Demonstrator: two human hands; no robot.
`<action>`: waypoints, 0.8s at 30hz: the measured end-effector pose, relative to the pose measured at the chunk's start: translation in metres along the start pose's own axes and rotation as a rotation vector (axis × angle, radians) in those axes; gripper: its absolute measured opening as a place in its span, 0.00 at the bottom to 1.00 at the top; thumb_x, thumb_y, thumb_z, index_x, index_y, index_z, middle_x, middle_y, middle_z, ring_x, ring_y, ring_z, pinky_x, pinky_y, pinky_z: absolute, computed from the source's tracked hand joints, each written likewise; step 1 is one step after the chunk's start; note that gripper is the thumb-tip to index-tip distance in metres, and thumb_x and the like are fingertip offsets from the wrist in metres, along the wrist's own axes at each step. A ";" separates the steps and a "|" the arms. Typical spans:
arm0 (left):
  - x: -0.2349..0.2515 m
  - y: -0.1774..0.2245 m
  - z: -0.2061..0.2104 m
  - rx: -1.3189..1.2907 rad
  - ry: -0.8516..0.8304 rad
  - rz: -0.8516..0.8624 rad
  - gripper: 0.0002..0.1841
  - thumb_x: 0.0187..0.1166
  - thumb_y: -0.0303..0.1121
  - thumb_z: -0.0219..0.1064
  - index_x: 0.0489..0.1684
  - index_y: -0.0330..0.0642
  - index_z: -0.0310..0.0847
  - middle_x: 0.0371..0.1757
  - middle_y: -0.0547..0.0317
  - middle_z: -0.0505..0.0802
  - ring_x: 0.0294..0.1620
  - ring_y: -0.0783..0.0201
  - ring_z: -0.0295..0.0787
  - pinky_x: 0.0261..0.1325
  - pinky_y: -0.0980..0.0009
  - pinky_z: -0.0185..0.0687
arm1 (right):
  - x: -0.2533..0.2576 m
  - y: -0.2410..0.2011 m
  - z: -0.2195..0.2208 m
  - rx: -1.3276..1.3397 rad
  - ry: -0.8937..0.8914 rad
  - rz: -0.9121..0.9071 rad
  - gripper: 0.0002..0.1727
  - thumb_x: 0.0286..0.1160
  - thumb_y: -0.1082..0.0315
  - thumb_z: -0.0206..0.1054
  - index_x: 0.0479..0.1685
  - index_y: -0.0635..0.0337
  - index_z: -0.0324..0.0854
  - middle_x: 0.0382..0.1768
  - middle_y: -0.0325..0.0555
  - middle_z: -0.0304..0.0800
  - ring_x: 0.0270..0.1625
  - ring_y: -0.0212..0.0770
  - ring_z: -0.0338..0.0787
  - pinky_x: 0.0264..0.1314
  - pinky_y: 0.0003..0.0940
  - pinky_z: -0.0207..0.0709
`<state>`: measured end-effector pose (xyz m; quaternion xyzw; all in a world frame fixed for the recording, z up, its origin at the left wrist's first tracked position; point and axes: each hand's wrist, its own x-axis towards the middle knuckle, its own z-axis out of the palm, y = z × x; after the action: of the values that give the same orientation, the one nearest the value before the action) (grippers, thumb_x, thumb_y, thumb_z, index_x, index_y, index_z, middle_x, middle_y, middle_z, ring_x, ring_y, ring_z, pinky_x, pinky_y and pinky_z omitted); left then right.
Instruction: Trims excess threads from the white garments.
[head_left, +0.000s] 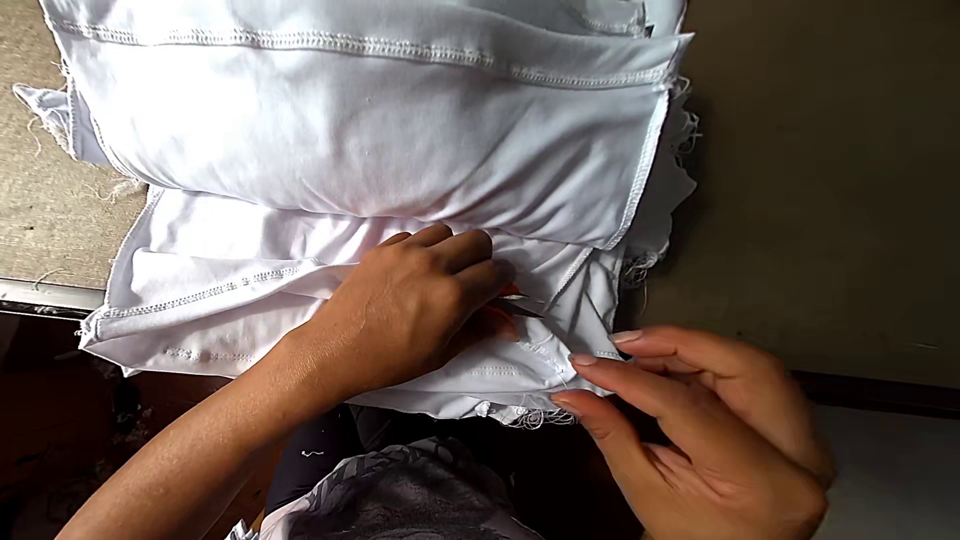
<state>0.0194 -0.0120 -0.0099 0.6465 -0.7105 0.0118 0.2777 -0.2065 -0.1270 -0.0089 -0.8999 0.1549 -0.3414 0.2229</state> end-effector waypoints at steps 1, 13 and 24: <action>0.000 0.000 0.001 -0.003 0.008 -0.005 0.20 0.83 0.49 0.63 0.52 0.42 0.91 0.42 0.57 0.90 0.43 0.57 0.86 0.40 0.63 0.77 | 0.001 -0.002 0.009 -0.033 -0.008 -0.019 0.08 0.78 0.59 0.73 0.46 0.52 0.91 0.53 0.43 0.83 0.48 0.26 0.82 0.51 0.15 0.76; -0.001 0.000 0.013 0.039 0.080 -0.022 0.23 0.81 0.53 0.64 0.53 0.41 0.89 0.42 0.53 0.88 0.46 0.52 0.86 0.43 0.58 0.78 | -0.026 0.018 0.035 -0.059 0.102 -0.007 0.08 0.89 0.65 0.60 0.41 0.57 0.79 0.48 0.41 0.89 0.57 0.26 0.88 0.61 0.18 0.80; -0.005 0.002 0.005 0.030 0.103 -0.045 0.20 0.80 0.45 0.66 0.58 0.39 0.87 0.45 0.52 0.89 0.49 0.51 0.86 0.46 0.57 0.78 | -0.023 0.034 -0.073 0.319 -0.996 0.116 0.20 0.90 0.55 0.58 0.42 0.64 0.86 0.34 0.50 0.93 0.37 0.41 0.93 0.42 0.36 0.84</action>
<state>0.0159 -0.0092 -0.0157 0.6651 -0.6803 0.0493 0.3041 -0.2768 -0.1678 0.0098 -0.8979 0.0258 0.1211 0.4223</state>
